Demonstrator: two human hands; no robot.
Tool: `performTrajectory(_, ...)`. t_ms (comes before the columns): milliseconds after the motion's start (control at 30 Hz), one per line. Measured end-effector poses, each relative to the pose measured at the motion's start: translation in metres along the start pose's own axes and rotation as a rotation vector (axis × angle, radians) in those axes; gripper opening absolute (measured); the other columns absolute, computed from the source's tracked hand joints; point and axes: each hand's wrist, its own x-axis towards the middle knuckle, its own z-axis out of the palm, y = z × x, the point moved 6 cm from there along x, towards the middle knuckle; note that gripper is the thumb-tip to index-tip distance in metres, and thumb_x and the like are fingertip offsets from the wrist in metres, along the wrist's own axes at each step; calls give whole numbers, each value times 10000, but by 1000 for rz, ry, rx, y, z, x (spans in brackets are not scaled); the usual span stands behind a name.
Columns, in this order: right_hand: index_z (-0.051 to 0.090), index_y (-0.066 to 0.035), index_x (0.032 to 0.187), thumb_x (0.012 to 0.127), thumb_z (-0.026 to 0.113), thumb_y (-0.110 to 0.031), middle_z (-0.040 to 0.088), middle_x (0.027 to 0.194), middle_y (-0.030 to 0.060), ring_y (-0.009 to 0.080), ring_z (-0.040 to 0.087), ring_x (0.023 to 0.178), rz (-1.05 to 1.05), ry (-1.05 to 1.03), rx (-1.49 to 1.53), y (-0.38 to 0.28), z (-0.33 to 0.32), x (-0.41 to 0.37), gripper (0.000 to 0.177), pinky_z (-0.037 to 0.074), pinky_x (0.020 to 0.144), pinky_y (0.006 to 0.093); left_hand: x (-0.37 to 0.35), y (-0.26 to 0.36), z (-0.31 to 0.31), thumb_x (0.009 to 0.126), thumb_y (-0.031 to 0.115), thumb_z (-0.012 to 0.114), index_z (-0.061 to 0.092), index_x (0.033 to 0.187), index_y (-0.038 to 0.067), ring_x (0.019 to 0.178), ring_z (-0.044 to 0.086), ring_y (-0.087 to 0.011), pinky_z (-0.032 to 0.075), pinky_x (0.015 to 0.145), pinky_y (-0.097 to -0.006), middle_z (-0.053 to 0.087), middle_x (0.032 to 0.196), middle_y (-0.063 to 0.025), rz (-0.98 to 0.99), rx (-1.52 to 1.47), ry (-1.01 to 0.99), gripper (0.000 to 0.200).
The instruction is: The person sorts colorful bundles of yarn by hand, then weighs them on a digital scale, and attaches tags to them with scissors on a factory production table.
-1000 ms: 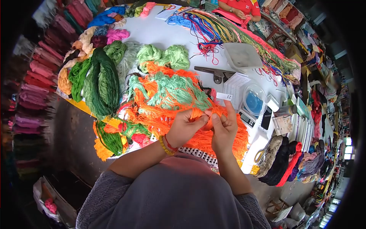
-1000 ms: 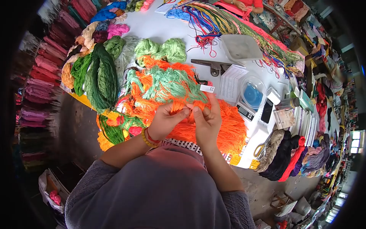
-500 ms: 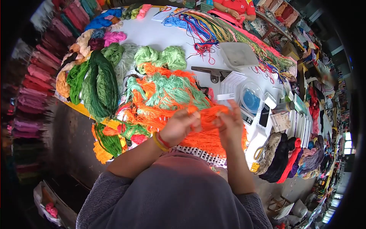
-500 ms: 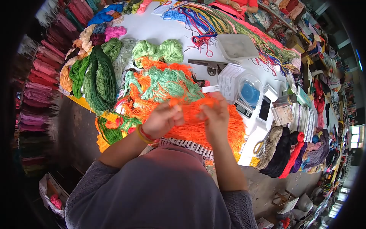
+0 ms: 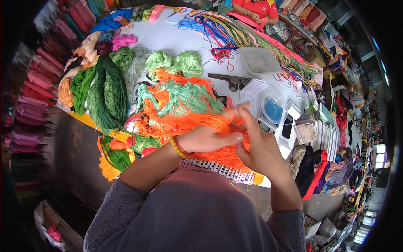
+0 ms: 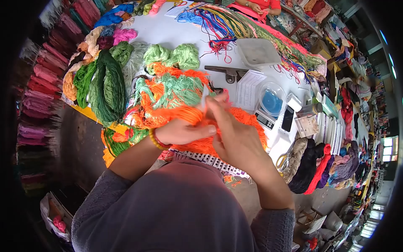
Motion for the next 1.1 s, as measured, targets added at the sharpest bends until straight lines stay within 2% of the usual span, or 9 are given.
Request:
performTrajectory(33, 267, -64, 1268, 651, 568, 14, 535, 1004, 165, 282, 583, 731, -1, 57, 71, 0, -2, -2, 691, 463, 536, 371, 2, 8, 4, 879, 247, 472, 290, 1282, 32, 668, 479, -73, 412, 641, -218, 493, 965, -55, 51, 64, -42, 492)
performTrajectory(100, 333, -41, 1213, 670, 556, 38, 533, 967, 116, 214, 570, 692, 120, 90, 226, 17, 1, -11, 593, 460, 542, 303, -6, -6, 15, 899, 281, 421, 281, 1285, 39, 658, 473, -74, 409, 629, -208, 491, 930, -44, -486, -302, -146, 476)
performTrajectory(200, 463, -13, 992, 729, 522, 40, 477, 839, -5, 51, 416, 621, 279, 318, 1087, 41, 1, -22, 275, 373, 621, 165, -4, -10, 19, 911, 334, 357, 362, 1213, 60, 635, 444, -69, 387, 551, -189, 449, 1009, -39, -500, -390, -166, 407)
performTrajectory(300, 496, -8, 903, 742, 535, 28, 489, 788, -16, 32, 420, 630, 476, 234, 1221, 50, 8, -27, 170, 361, 593, 163, -4, -13, 18, 912, 328, 361, 395, 1157, 40, 609, 423, -66, 377, 560, -197, 463, 894, -22, -532, -401, -43, 380)
performTrajectory(667, 503, -17, 782, 779, 554, -12, 457, 630, -38, 1, 364, 537, 385, 372, 678, 53, 17, -21, 50, 289, 463, 160, -12, -8, 11, 812, 35, 535, 427, 1050, 37, 649, 481, -68, 408, 580, -234, 479, 715, -10, -17, 157, 90, 262)
performTrajectory(767, 508, -18, 801, 775, 560, -9, 481, 679, -12, 9, 380, 548, 350, 379, 612, 54, 20, -21, 59, 305, 468, 162, -6, 7, 9, 781, 78, 565, 491, 966, 19, 695, 561, -241, 440, 631, -345, 555, 726, -104, 5, 407, -5, 207)
performTrajectory(867, 519, -20, 830, 786, 524, 13, 502, 748, 8, 16, 398, 561, 366, 412, 680, 53, 21, -21, 55, 319, 481, 162, -6, 4, 11, 783, 101, 555, 541, 898, 20, 710, 556, -296, 440, 638, -359, 573, 771, -132, -100, 427, -112, 142)
performTrajectory(1000, 536, -26, 864, 736, 533, 38, 501, 759, 23, 55, 448, 543, 300, 332, 778, 47, 16, -25, 143, 355, 482, 176, -6, -3, -1, 779, 127, 559, 579, 832, 7, 640, 528, -157, 417, 579, -298, 549, 676, -84, -339, 318, -165, 132)
performTrajectory(1100, 542, -42, 863, 632, 618, 34, 463, 746, 43, 106, 455, 532, -285, 238, 271, 7, 0, -18, 255, 375, 460, 204, -11, -13, -3, 766, 119, 555, 588, 765, -4, 630, 487, -80, 398, 569, -253, 542, 650, -24, -551, -13, -238, 128)
